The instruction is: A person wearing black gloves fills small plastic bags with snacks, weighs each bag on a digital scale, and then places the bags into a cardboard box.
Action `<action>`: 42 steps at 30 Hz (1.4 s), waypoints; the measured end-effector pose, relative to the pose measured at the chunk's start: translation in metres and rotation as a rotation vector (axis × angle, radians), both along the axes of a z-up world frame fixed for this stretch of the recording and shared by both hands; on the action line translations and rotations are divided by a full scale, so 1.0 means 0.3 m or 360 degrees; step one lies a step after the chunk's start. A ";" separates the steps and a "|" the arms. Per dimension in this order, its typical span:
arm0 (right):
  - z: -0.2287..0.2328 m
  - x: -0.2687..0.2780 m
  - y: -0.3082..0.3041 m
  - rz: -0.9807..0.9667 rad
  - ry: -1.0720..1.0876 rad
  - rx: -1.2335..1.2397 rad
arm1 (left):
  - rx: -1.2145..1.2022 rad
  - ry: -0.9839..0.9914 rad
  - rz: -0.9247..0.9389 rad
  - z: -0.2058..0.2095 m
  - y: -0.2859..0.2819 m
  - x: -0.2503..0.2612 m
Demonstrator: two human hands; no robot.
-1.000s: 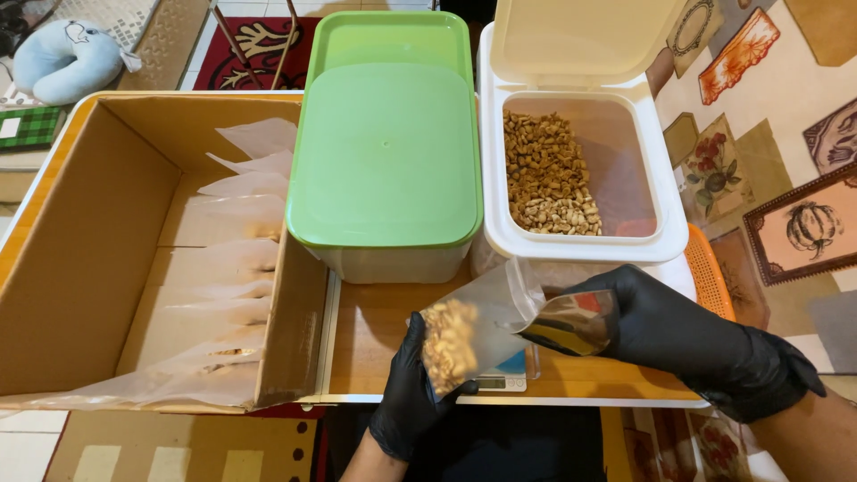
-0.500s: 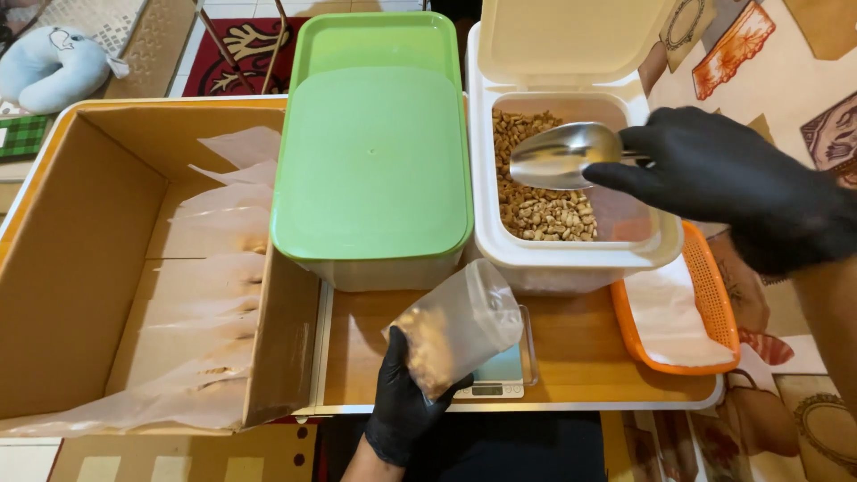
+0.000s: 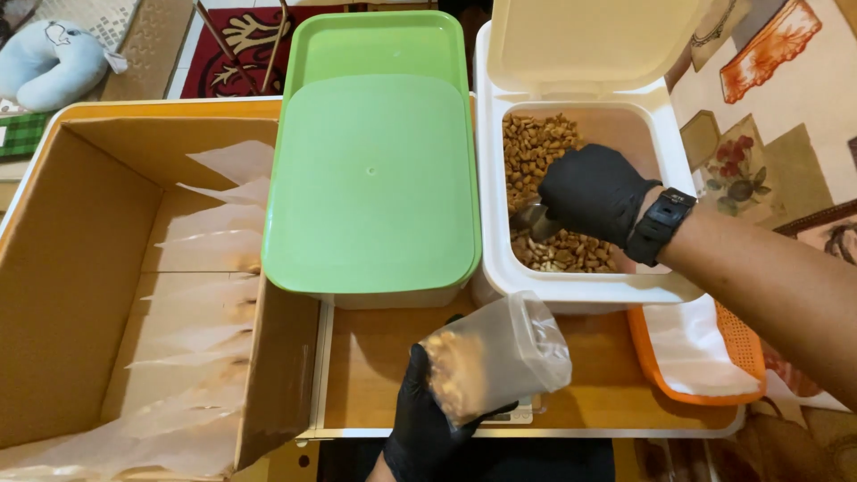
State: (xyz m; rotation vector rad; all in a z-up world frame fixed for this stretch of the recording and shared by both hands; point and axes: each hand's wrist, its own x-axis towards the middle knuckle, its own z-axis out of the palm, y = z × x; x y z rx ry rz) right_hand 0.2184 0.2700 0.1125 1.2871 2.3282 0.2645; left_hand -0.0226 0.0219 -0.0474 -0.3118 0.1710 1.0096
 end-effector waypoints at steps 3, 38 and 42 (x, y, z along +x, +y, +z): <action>0.023 -0.030 -0.023 -0.0021 -0.0014 -0.0190 | 0.0142 -0.0342 -0.0081 -0.031 0.030 0.027; 0.312 0.071 -0.121 -0.0766 0.0640 -0.0498 | 0.0127 0.0117 0.0152 0.065 -0.058 -0.060; 0.369 0.078 -0.165 -0.0648 0.0706 -0.0501 | -0.0001 -0.0578 0.0021 0.064 -0.050 -0.054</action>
